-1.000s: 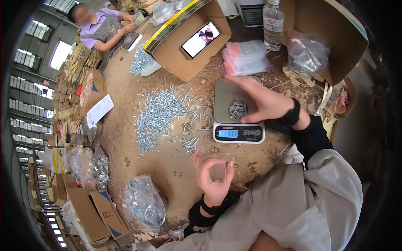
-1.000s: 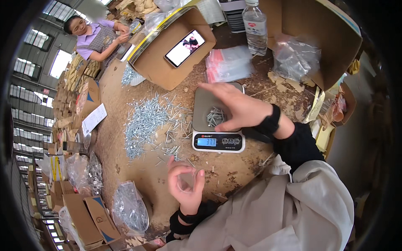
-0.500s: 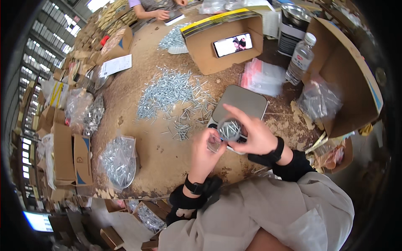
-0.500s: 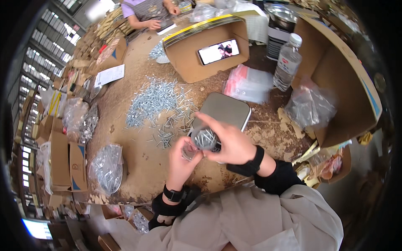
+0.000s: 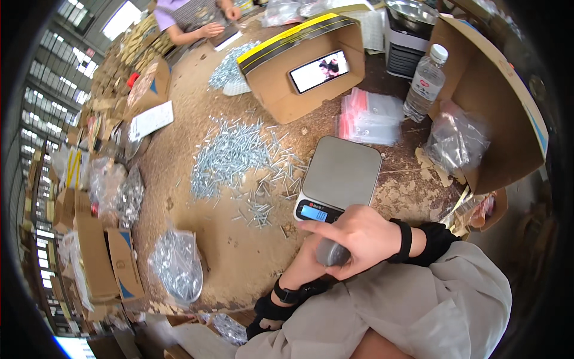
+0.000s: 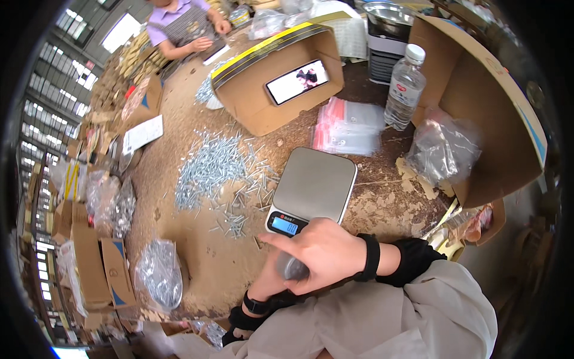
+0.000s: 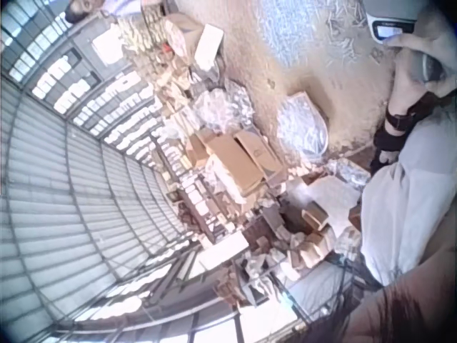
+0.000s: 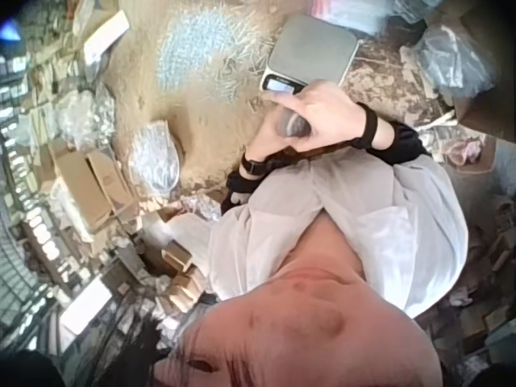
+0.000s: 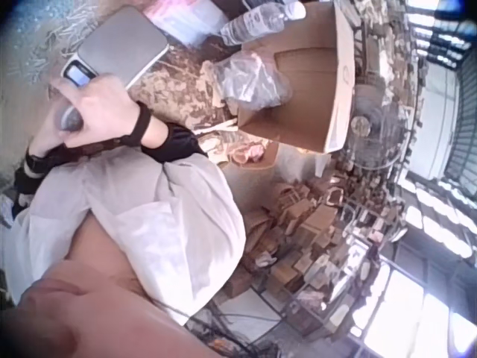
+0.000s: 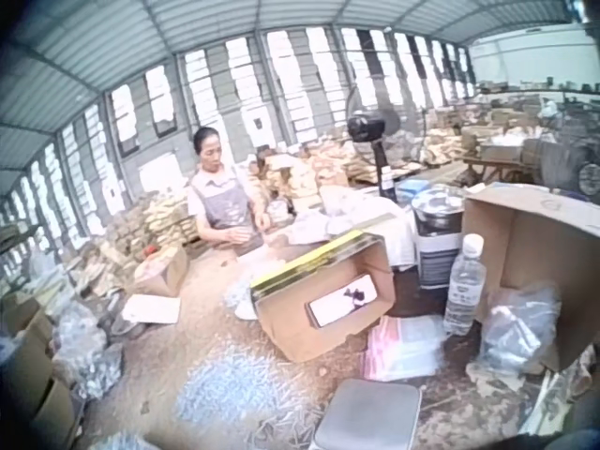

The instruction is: The person scoops nails from a pile on a table and places them onto a digital scale. After checking the weight, they transfer the nails into a small plastic bag and seal it. This process is repeated multiple times throughout the video.

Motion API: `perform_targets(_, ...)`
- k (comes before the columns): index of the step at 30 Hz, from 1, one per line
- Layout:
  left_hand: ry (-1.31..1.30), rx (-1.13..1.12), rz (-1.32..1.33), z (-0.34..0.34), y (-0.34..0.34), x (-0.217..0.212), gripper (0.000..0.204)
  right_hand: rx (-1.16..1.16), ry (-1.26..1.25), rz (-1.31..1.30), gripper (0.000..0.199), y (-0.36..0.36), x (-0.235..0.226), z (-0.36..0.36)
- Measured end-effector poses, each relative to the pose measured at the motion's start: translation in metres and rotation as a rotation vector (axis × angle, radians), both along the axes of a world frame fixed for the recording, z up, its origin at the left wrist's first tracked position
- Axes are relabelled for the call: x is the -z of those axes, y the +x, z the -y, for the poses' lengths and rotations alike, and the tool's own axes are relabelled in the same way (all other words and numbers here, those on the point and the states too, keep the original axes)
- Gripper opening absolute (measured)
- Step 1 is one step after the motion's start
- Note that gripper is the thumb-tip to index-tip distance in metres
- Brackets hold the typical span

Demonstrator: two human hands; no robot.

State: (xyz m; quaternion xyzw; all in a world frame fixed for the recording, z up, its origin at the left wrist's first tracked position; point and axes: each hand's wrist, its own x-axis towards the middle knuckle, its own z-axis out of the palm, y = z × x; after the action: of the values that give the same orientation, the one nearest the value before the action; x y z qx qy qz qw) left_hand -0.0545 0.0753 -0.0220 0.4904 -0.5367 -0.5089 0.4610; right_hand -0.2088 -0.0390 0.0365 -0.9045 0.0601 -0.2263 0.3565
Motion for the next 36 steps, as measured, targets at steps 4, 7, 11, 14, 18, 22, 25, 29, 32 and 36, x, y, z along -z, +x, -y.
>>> perform_targets(4, 0.087, 0.011, -0.042, -0.002, 0.005, -0.005, 0.059, -0.019, 0.053, -0.058, 0.082, 0.006, -0.008, 0.003)
perform_targets(7, 0.077, 0.016, -0.122, -0.01, 0.009, 0.001, 0.061, -0.043, 0.124, -0.057, 0.083, 0.009, -0.007, 0.005)
perform_targets(11, 0.052, 0.028, -0.217, -0.006, 0.006, -0.016, 0.061, -0.117, 0.294, -0.036, 0.086, 0.007, -0.001, 0.013)
perform_targets(14, 0.001, 0.001, -0.212, -0.008, 0.007, -0.011, 0.058, -0.177, 0.336, -0.072, 0.087, 0.007, -0.003, 0.02)
perform_targets(18, 0.022, -0.032, -0.179, -0.013, 0.01, -0.001, 0.053, -0.225, 0.47, -0.077, 0.088, 0.004, -0.003, 0.024)
perform_targets(22, -0.048, -0.023, -0.128, -0.009, 0.009, 0.001, 0.043, -0.288, 0.588, -0.083, 0.09, 0.005, -0.002, 0.023)
perform_targets(25, -0.044, -0.041, -0.125, -0.008, 0.008, 0.002, 0.032, -0.395, 0.944, -0.036, 0.093, 0.006, 0.002, 0.02)
perform_targets(29, -0.169, -0.056, -0.168, -0.003, 0.004, -0.005, 0.029, -0.245, 1.086, 0.119, 0.097, -0.002, -0.001, 0.025)
perform_targets(32, -0.241, -0.073, -0.23, -0.003, 0.005, -0.002, 0.029, -0.015, 0.472, 0.003, 0.081, -0.006, 0.0, 0.05)
perform_targets(36, -0.266, -0.077, -0.302, -0.008, 0.003, 0.002, 0.039, 0.246, -0.119, -0.187, 0.076, -0.001, 0.022, 0.065)
